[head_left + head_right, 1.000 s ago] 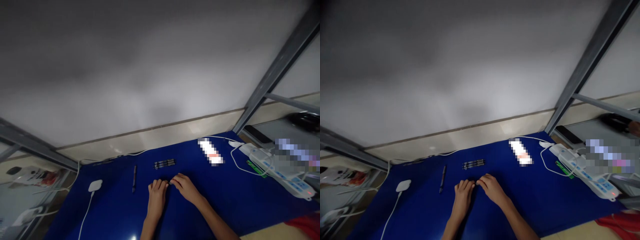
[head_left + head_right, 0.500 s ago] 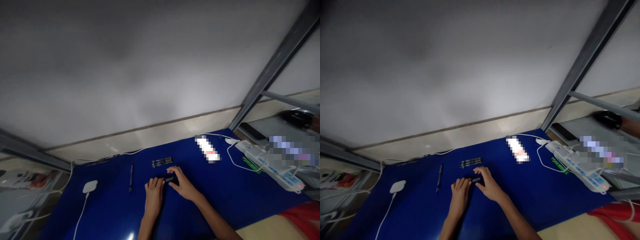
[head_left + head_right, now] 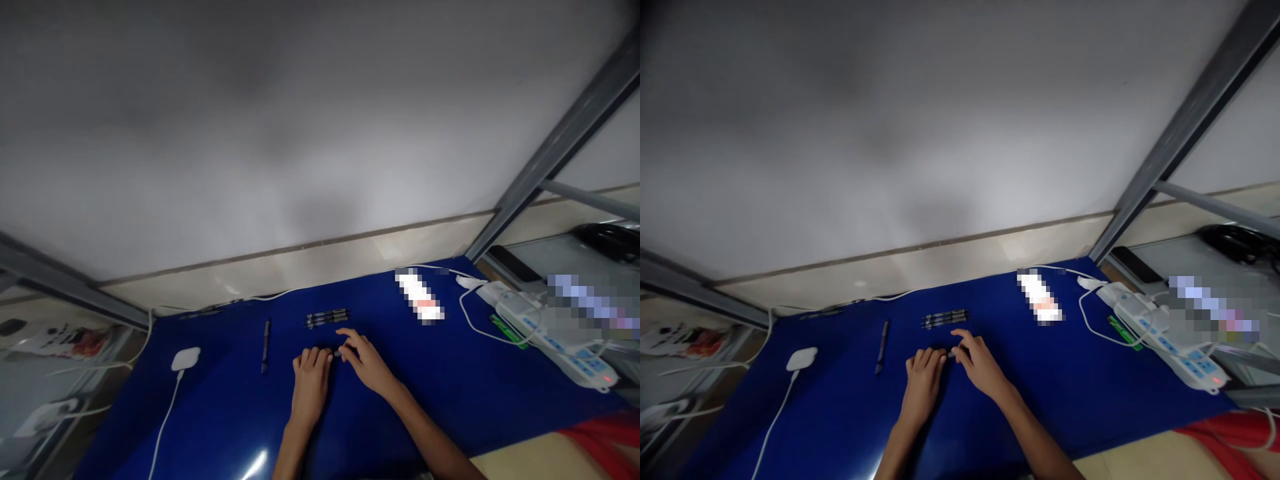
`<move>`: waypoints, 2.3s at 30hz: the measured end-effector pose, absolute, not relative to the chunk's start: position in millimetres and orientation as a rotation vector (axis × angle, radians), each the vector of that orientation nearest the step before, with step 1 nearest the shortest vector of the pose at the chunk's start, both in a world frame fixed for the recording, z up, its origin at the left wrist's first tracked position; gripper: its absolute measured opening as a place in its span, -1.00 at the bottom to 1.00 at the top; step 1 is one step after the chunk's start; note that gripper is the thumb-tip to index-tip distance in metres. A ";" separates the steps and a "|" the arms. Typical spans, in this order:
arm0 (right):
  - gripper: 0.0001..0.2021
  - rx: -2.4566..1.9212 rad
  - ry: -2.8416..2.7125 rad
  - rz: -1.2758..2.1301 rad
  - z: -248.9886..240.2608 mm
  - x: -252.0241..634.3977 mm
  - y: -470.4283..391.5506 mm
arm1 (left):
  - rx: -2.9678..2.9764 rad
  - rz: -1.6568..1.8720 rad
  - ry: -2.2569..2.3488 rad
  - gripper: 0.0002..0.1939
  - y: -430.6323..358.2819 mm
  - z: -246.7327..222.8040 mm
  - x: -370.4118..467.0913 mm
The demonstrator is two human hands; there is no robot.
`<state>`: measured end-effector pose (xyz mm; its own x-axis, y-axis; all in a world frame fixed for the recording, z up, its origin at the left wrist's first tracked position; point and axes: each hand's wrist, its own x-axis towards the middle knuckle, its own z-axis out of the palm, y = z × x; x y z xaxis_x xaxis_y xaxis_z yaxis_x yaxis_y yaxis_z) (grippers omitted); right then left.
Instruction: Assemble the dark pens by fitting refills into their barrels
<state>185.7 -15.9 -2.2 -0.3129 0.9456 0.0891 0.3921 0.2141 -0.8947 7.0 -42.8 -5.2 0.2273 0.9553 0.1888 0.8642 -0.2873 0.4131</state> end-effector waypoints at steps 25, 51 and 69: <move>-0.66 -1.174 -1.129 1.271 -5.1 203.8 -1.1 | 1.945 0.807 1.753 -0.71 -41.5 3.3 3.7; -0.70 -1.373 -1.635 0.610 -4.9 205.1 -1.5 | 2.096 0.801 1.795 -0.73 -43.1 3.2 7.1; -0.81 -1.268 -1.638 1.033 -0.5 193.8 -6.5 | 2.113 0.772 1.835 -0.74 -44.2 2.6 7.2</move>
